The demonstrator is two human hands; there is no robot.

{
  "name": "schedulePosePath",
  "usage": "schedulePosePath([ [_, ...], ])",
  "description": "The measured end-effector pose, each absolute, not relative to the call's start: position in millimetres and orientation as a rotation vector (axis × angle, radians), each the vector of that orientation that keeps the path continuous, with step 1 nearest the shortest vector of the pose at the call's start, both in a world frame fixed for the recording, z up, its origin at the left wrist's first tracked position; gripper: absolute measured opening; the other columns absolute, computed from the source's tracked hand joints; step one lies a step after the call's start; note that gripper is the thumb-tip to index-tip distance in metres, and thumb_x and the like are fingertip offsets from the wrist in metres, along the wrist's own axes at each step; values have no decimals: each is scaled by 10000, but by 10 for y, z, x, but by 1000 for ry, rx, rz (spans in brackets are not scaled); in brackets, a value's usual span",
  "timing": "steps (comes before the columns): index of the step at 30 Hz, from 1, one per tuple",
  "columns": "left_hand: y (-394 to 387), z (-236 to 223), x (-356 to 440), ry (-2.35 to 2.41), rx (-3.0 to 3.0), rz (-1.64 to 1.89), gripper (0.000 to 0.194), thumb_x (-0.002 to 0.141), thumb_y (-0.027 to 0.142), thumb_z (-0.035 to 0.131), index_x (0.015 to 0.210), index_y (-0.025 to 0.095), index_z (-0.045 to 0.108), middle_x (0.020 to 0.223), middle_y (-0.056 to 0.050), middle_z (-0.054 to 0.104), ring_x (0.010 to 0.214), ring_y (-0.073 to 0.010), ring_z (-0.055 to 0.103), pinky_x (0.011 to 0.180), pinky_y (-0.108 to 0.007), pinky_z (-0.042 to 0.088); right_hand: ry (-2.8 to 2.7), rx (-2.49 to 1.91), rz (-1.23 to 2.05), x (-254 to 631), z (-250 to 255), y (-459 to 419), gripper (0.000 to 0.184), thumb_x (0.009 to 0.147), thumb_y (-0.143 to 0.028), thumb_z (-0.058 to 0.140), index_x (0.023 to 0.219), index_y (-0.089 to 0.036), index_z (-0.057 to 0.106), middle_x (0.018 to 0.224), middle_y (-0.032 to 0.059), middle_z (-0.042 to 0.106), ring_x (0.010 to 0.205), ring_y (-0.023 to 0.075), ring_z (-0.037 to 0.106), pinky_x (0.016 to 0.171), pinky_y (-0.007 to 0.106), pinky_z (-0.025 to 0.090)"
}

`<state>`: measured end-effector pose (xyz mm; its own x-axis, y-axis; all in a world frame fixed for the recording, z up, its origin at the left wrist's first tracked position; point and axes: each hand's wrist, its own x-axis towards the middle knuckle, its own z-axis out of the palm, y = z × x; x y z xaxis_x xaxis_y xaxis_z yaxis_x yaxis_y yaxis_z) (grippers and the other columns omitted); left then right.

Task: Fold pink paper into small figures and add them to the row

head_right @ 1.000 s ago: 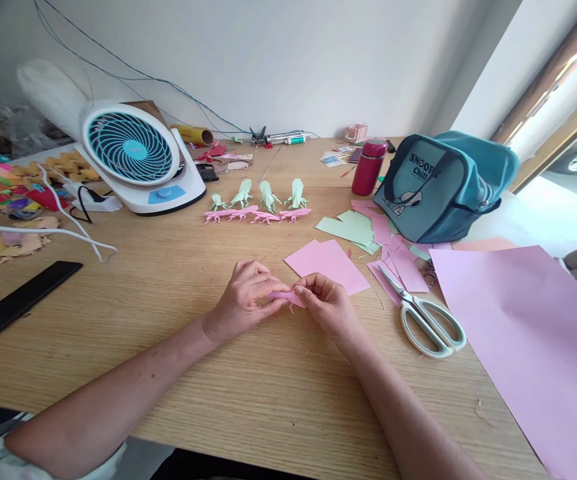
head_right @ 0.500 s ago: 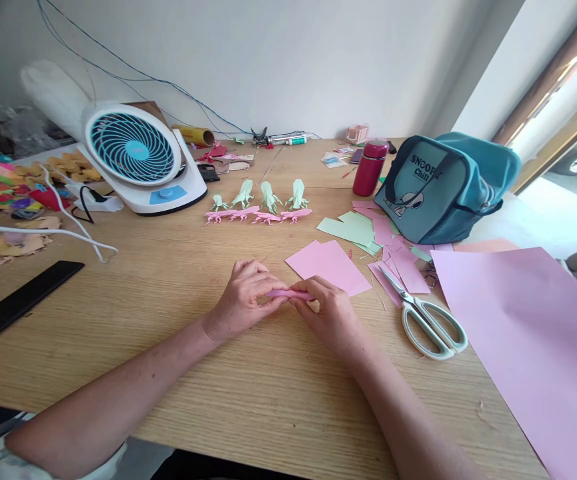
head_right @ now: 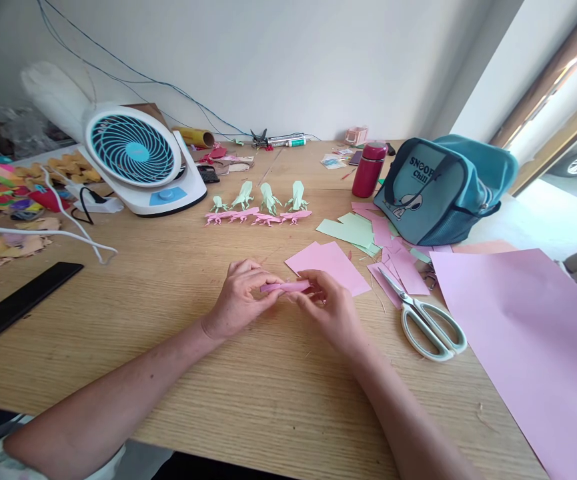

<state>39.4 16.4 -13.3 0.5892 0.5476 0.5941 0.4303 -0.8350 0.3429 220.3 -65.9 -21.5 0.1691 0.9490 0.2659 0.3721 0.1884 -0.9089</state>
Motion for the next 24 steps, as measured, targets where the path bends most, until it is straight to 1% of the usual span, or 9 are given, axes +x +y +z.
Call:
schedulePosePath([
  [2,184,-141,385,877,2632,1096,60,805,191,701,799,247,721,751,36,733,819,-187,564,846,-374,368,-1278,-1443,728,2231,-211,-641,335,861,-524,607,899,-195,658,786,40,656,642,162,561,550,270,426],
  [4,196,-150,378,896,2627,1097,63,811,194,697,801,250,723,767,36,738,822,-189,562,848,-376,369,-1242,-1495,760,2242,-204,-634,420,848,-588,584,744,-184,632,612,0,546,528,125,439,463,251,319],
  [6,197,-160,377,888,2638,1092,54,817,205,694,812,251,723,779,34,742,830,-192,563,843,-376,370,-1246,-1490,821,2228,-202,-636,460,813,-627,600,696,-183,614,541,-31,452,483,104,344,437,249,237],
  [8,191,-167,380,877,2660,1090,45,819,216,693,818,251,721,779,33,743,844,-197,564,840,-376,370,-1237,-1462,878,2202,-213,-638,465,775,-643,633,703,-184,616,523,-47,414,470,95,300,437,252,199],
  [11,177,-165,385,860,2705,1097,42,817,220,693,834,249,718,787,31,743,856,-199,564,839,-380,367,-1234,-1448,893,2182,-242,-636,435,774,-618,651,753,-183,647,540,-43,441,476,101,321,445,254,208],
  [14,167,-142,382,851,2763,1108,57,841,227,668,856,249,717,803,25,749,853,-199,562,842,-392,358,-1194,-1473,724,2197,-260,-635,379,786,-557,676,870,-187,678,696,14,591,581,139,472,506,261,334],
  [16,163,-122,377,847,2804,1119,69,861,241,649,864,249,717,806,16,752,848,-203,561,844,-403,349,-1166,-1505,623,2211,-259,-637,357,784,-541,687,843,-189,677,759,38,626,632,157,511,547,275,377],
  [21,153,-88,372,802,2895,1107,103,877,213,613,883,237,713,811,-5,753,839,-210,568,847,-419,334,-1126,-1492,778,2209,-229,-648,430,767,-615,655,707,-189,635,573,-13,503,494,120,367,460,267,258],
  [24,149,-85,374,775,2912,1094,120,882,199,596,888,236,710,799,1,749,833,-204,572,850,-420,332,-1094,-1444,888,2196,-200,-650,432,760,-616,659,686,-194,610,549,-34,454,484,105,331,458,261,240],
])
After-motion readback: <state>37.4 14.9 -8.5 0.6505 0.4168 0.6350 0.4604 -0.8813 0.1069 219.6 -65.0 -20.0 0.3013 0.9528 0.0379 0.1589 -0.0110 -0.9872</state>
